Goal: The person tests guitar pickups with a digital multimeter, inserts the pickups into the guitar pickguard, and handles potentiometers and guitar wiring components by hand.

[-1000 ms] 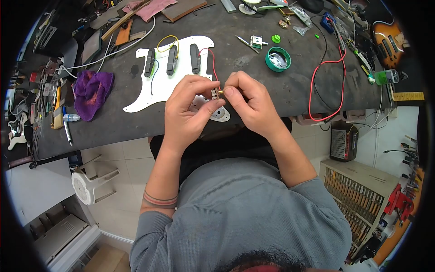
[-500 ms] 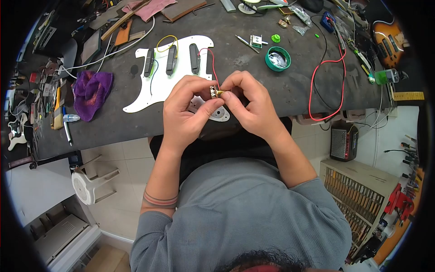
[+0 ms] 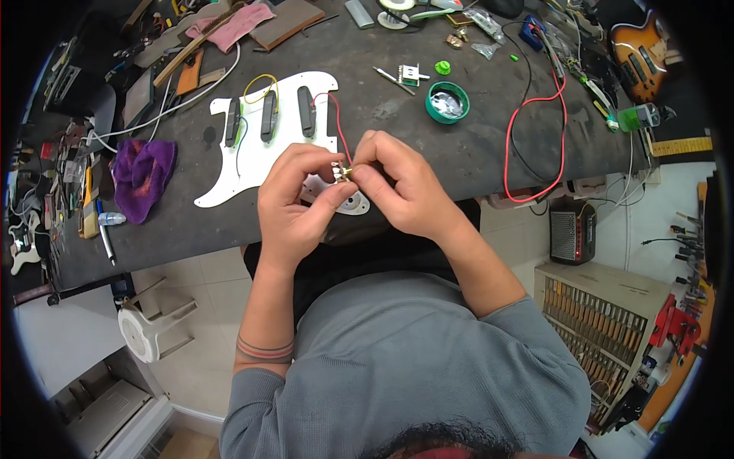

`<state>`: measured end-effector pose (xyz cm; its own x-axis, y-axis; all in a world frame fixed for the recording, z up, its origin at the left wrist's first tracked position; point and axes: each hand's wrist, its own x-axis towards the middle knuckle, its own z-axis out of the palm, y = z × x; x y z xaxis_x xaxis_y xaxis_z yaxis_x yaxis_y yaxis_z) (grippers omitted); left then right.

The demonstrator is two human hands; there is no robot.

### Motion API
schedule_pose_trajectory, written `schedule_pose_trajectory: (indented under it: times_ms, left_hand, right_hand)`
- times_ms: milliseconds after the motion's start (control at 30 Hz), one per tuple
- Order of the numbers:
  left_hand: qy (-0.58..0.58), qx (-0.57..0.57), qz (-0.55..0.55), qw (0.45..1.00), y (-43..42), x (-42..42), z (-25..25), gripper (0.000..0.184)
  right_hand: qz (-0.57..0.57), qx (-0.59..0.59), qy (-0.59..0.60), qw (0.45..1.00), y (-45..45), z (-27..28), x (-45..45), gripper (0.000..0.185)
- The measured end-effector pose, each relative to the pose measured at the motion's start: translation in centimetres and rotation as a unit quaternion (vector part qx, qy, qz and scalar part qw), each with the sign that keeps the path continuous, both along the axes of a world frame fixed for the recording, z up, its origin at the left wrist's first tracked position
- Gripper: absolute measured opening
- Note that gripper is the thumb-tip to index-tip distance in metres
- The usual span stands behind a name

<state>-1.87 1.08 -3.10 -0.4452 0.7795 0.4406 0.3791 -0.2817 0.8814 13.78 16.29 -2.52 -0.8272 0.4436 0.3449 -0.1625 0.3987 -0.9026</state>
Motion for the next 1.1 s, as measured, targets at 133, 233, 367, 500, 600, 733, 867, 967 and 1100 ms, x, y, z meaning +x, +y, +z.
schedule_pose_trajectory:
  times_ms: [133, 233, 367, 500, 600, 733, 867, 967, 1100]
  left_hand:
    - [-0.064, -0.025, -0.023, 0.997, -0.4, -0.2, -0.1, 0.029]
    - [-0.051, 0.007, -0.001, 0.999, 0.0, 0.0, -0.2, 0.026]
    - [-0.030, 0.018, 0.033, 0.999, 0.3, 0.4, -0.2, 0.025]
    - [0.054, -0.009, 0.031, 0.998, 0.8, 1.0, 0.6, 0.031]
    - [0.209, -0.040, 0.030, 0.977, 2.8, 1.3, 2.1, 0.035]
    - [0.324, -0.117, 0.037, 0.938, 6.0, 2.4, 3.1, 0.031]
    - [0.388, -0.150, 0.054, 0.908, 7.6, 2.1, 2.5, 0.031]
    - [0.395, -0.139, 0.090, 0.903, 7.8, 2.1, 2.5, 0.037]
    - [0.217, -0.052, 0.073, 0.972, 6.6, 3.1, 3.9, 0.047]
  right_hand:
    - [0.006, 0.016, 0.045, 0.999, -0.3, -0.4, -0.3, 0.016]
    - [0.009, 0.000, 0.001, 1.000, -0.3, 0.2, 0.5, 0.024]
    - [-0.089, 0.057, 0.040, 0.994, 3.1, 3.9, 2.4, 0.037]
    - [-0.283, 0.134, 0.032, 0.949, 14.7, 5.3, 2.0, 0.021]
    - [-0.277, 0.257, -0.125, 0.917, 22.6, 2.2, 1.0, 0.024]
    - [-0.253, 0.352, -0.261, 0.862, 24.9, 1.7, -0.6, 0.026]
    - [-0.216, 0.357, -0.293, 0.860, 26.1, 1.9, -0.7, 0.025]
    - [-0.231, 0.265, -0.161, 0.922, 24.1, 3.4, 1.2, 0.025]
    - [-0.099, -0.196, -0.012, 0.975, 14.4, 6.5, 3.9, 0.028]
